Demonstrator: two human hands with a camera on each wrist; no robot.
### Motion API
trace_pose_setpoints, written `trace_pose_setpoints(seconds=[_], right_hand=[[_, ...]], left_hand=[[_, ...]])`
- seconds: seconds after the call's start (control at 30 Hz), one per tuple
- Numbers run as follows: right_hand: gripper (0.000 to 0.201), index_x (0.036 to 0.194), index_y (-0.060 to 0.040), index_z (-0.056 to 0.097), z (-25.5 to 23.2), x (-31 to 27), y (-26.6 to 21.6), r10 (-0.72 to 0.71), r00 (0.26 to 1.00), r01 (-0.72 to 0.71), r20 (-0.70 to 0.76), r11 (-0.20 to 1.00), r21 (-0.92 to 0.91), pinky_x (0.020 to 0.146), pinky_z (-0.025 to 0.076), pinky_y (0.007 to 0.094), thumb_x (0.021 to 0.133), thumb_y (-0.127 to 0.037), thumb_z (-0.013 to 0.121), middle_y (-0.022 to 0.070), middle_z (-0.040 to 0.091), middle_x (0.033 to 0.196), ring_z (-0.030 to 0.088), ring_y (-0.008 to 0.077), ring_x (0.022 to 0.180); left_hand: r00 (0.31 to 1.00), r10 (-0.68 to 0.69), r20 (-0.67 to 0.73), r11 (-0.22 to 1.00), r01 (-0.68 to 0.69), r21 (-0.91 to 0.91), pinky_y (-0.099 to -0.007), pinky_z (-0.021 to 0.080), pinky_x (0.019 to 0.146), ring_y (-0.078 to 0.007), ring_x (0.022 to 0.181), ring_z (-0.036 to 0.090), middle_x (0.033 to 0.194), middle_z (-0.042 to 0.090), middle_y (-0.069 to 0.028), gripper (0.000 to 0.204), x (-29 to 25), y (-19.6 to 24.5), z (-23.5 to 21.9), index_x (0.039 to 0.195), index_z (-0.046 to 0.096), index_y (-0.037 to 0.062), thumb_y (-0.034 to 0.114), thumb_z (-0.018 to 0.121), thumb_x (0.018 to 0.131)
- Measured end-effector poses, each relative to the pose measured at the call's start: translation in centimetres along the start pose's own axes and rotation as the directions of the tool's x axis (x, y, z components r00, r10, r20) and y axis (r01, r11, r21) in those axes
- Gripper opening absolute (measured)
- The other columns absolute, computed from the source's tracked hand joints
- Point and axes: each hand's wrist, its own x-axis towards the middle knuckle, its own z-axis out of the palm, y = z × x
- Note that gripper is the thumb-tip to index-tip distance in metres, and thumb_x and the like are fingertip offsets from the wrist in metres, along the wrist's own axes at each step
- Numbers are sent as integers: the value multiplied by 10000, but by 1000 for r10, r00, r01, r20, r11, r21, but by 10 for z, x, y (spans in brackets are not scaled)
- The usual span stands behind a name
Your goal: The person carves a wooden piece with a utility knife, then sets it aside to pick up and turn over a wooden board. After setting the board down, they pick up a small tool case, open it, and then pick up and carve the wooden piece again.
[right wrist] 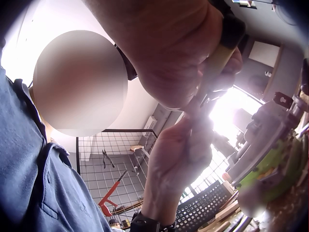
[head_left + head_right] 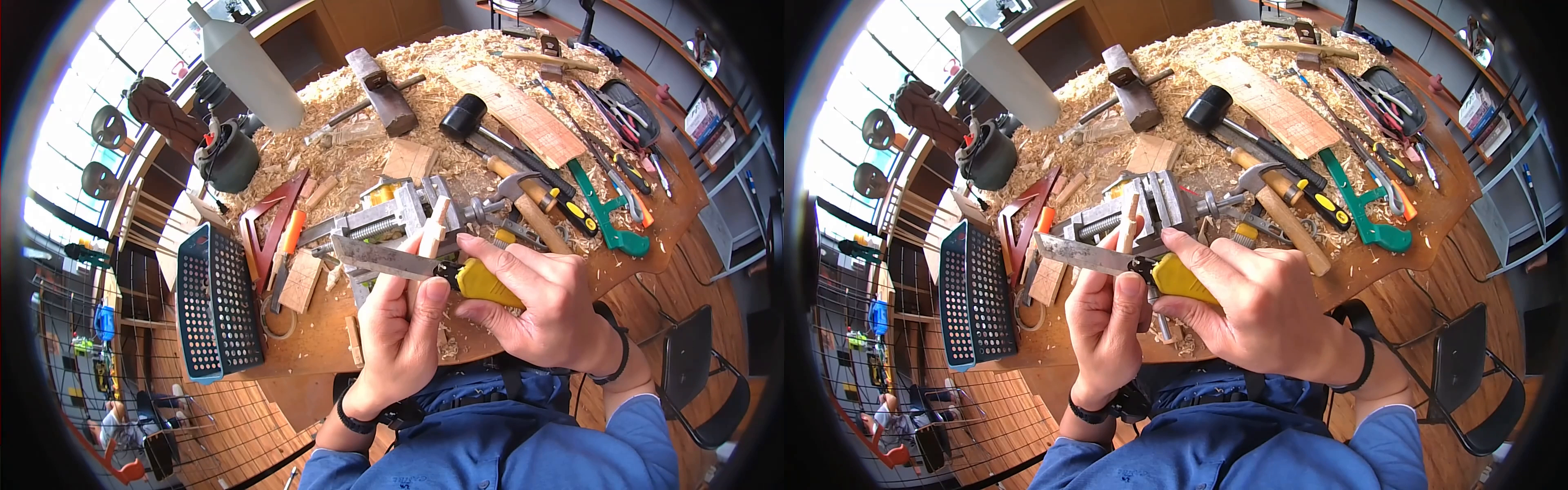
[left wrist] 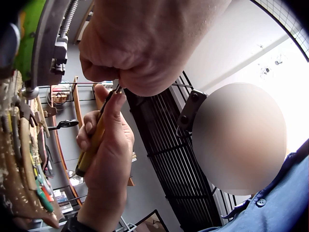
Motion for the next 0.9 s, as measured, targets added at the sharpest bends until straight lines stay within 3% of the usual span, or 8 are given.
trace_pose_setpoints(seconds=[0.4,0.57,0.8,0.9], right_hand=[[628,1314,-7,666,1,0,1,5,1000,-5,-20,1000,11,533,516,381,855,-412,806,100,647,778,652,273,590],[622,1313,-5,667,-1,1,-1,14,1000,-14,-4,1000,22,536,518,386,858,-407,804,105,652,775,659,277,596],[628,1316,-2,663,-1,1,-1,5,1000,-5,-16,1000,21,538,519,389,861,-411,801,109,654,773,660,280,597],[627,1313,4,663,-4,1,-2,37,999,-38,20,999,36,565,525,381,844,-376,833,170,695,831,691,320,656]], left_hand=[[1000,-21,15,1000,21,-3,-162,309,525,16,599,414,811,581,60,482,2,3,0,1497,459,-46,201,554,1093],[997,29,-67,1000,-30,-1,-158,304,525,18,597,409,791,564,79,455,1,3,7,1470,512,-40,215,552,1096],[999,-3,-32,1000,2,-14,-159,292,528,21,593,394,765,541,92,456,2,4,4,1462,523,-39,221,565,1090],[999,-2,-32,1000,2,-3,-158,273,533,26,595,382,761,534,96,444,1,3,2,1446,541,-37,226,569,1089]])
